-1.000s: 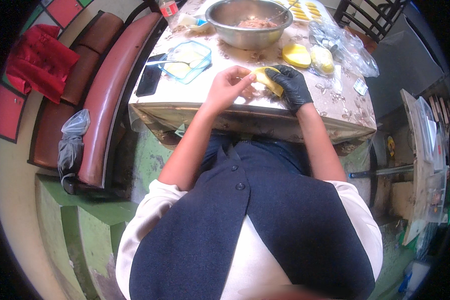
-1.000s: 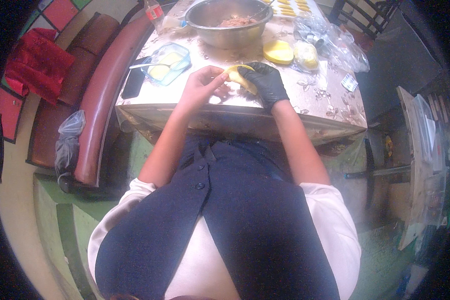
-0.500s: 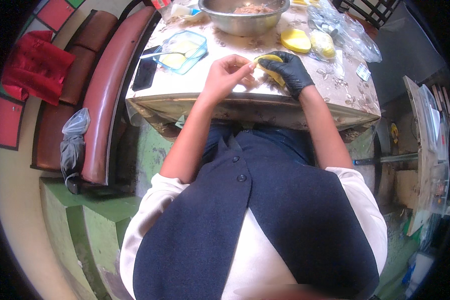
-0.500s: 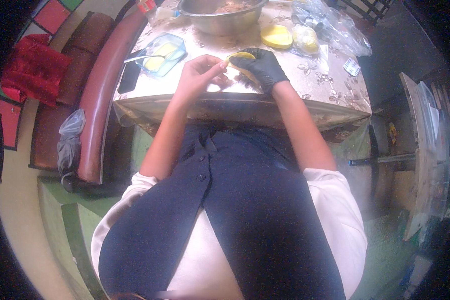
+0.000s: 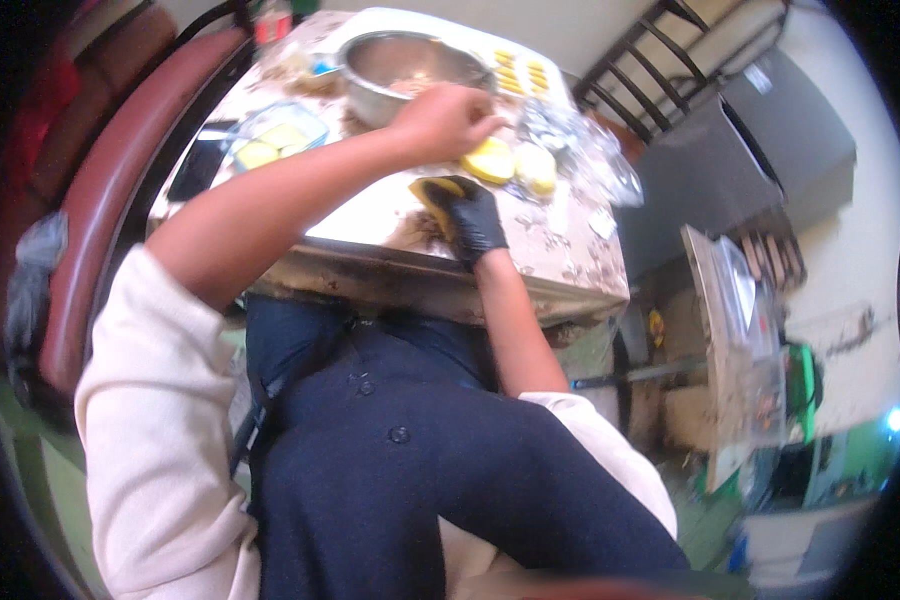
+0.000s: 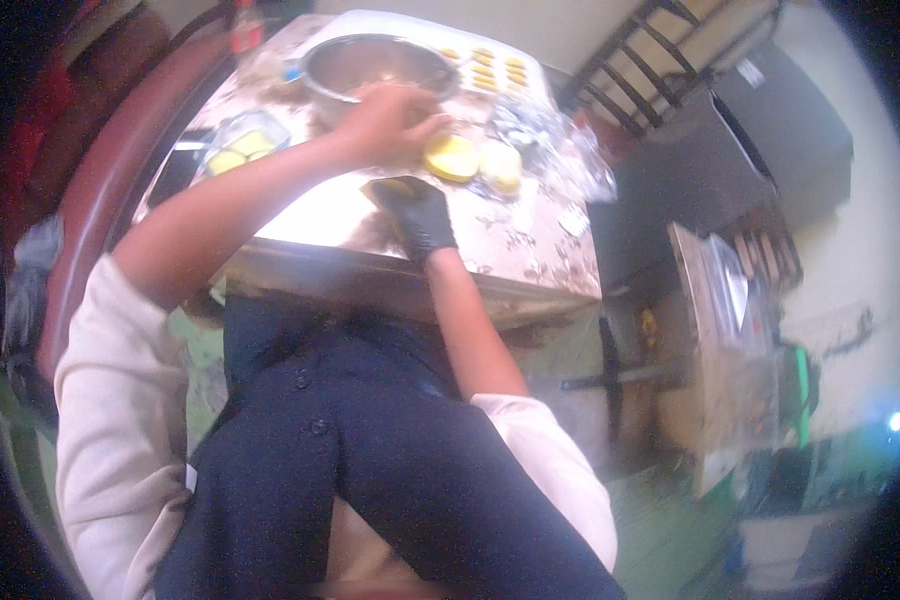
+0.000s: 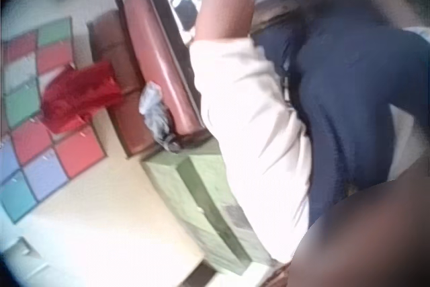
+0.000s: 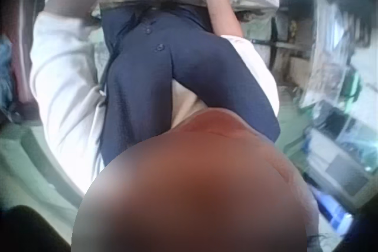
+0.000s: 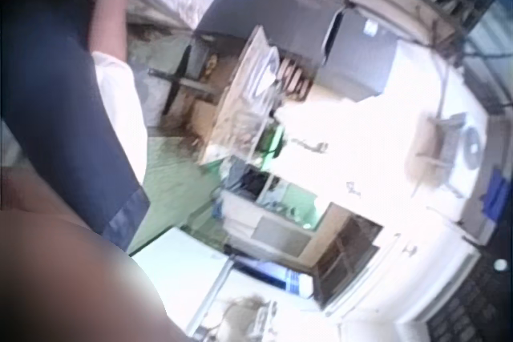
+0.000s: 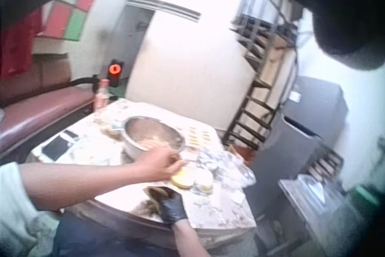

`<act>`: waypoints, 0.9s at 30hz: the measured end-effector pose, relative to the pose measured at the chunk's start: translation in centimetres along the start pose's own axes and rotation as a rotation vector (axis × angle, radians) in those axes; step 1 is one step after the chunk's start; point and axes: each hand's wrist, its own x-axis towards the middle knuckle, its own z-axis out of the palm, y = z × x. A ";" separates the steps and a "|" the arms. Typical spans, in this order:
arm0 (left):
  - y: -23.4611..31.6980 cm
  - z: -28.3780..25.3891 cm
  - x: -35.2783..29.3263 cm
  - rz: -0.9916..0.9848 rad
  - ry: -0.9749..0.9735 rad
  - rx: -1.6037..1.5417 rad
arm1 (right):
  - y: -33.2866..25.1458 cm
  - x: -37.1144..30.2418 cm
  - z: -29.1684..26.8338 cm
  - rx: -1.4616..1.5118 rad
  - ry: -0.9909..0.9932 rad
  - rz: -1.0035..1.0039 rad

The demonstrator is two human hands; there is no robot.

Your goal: The person uses a yellow plastic mold to shape a filling from a metal bowl into small portions. They press the filling into the mold, then release the shaped item onto a white tray. The process is repeated multiple times.

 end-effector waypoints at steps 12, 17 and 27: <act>-3.7 4.2 -2.0 -0.120 0.110 -0.052 | 2.0 0.7 -1.5 -0.529 -0.058 -0.299; -5.6 2.4 -3.9 -0.134 0.270 -0.241 | 2.6 1.0 -1.8 0.046 -0.068 -0.088; -3.4 0.2 -4.3 0.073 0.075 -0.157 | 2.6 0.0 -1.5 0.028 -0.008 -0.135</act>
